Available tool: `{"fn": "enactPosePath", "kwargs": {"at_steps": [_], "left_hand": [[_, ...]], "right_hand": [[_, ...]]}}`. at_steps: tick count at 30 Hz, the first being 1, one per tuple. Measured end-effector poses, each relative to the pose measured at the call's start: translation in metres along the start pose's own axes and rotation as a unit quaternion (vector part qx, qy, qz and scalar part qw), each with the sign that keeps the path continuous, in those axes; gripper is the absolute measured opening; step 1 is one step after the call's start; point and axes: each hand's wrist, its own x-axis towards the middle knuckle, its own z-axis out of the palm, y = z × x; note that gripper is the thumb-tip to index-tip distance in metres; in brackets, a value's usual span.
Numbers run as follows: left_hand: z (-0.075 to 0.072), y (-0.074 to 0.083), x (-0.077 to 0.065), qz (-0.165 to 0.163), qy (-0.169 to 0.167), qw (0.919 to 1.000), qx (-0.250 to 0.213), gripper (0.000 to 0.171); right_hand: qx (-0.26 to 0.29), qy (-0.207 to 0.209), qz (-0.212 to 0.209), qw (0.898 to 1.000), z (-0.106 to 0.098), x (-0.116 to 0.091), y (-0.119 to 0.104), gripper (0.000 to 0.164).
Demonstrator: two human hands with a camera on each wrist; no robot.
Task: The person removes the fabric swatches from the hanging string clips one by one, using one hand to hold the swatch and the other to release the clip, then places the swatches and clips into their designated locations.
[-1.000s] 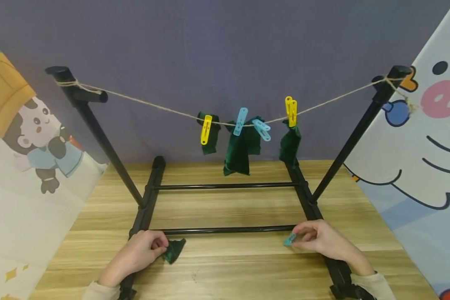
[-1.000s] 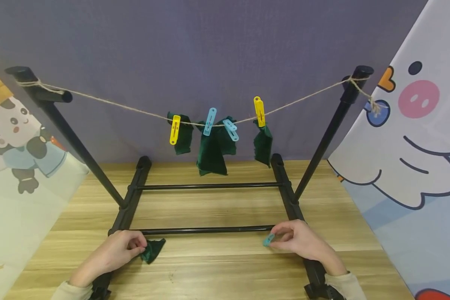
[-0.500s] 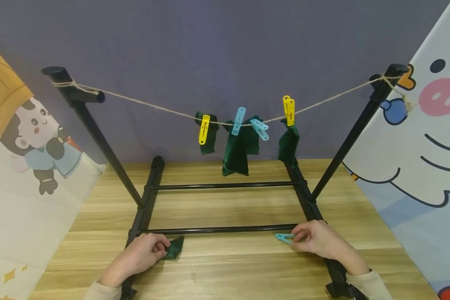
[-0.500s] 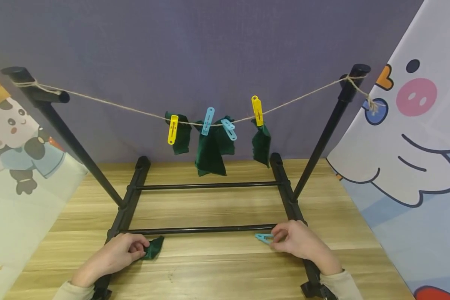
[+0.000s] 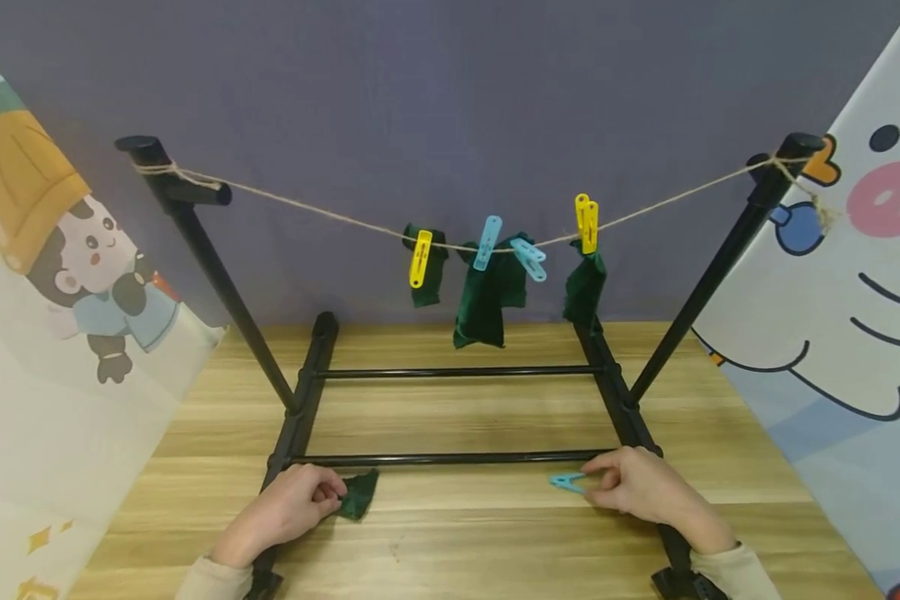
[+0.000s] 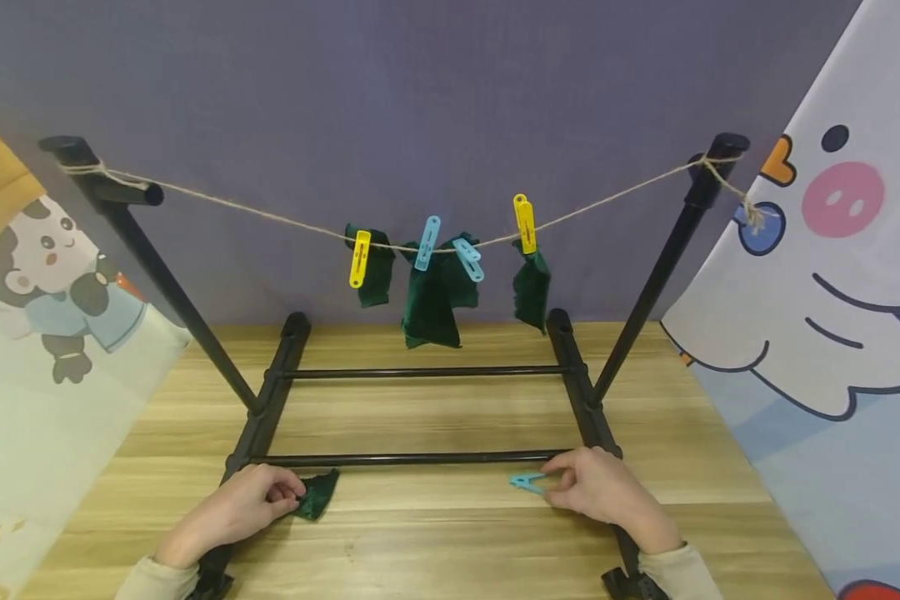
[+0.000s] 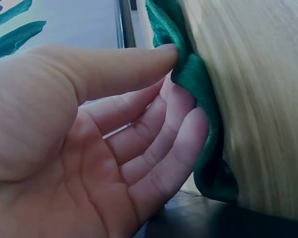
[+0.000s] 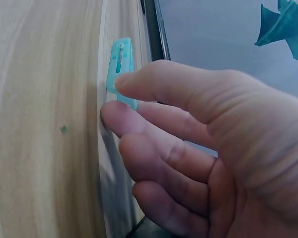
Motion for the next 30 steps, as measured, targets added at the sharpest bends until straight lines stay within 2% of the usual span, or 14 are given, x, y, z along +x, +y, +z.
{"fn": "enactPosePath", "kwargs": {"at_steps": [5, 12, 18, 22, 26, 30], "left_hand": [[0.0, -0.001, -0.001, 0.009, 0.003, 1.0, 0.004, 0.007], [-0.002, -0.001, -0.002, 0.028, 0.029, 0.9992, -0.001, 0.007], [-0.005, 0.001, -0.004, 0.042, 0.022, 0.9988, -0.007, 0.009], [-0.007, 0.002, -0.006, 0.056, 0.032, 0.9979, -0.005, 0.011], [-0.011, 0.008, -0.006, 0.071, 0.058, 0.9958, 0.005, 0.013], [-0.014, 0.017, -0.005, 0.085, 0.099, 0.9914, 0.006, 0.014]], "right_hand": [[-0.007, -0.001, -0.006, 1.0, 0.002, -0.001, 0.0, 0.04], [0.004, -0.008, -0.014, 1.0, -0.001, 0.0, -0.002, 0.042], [0.05, -0.029, -0.019, 0.998, -0.004, 0.001, -0.001, 0.046], [0.082, -0.041, -0.034, 0.995, -0.007, 0.004, -0.003, 0.049], [0.092, -0.03, -0.054, 0.994, -0.013, 0.009, -0.013, 0.05], [0.086, -0.003, -0.081, 0.993, -0.02, 0.013, -0.025, 0.048]]}}
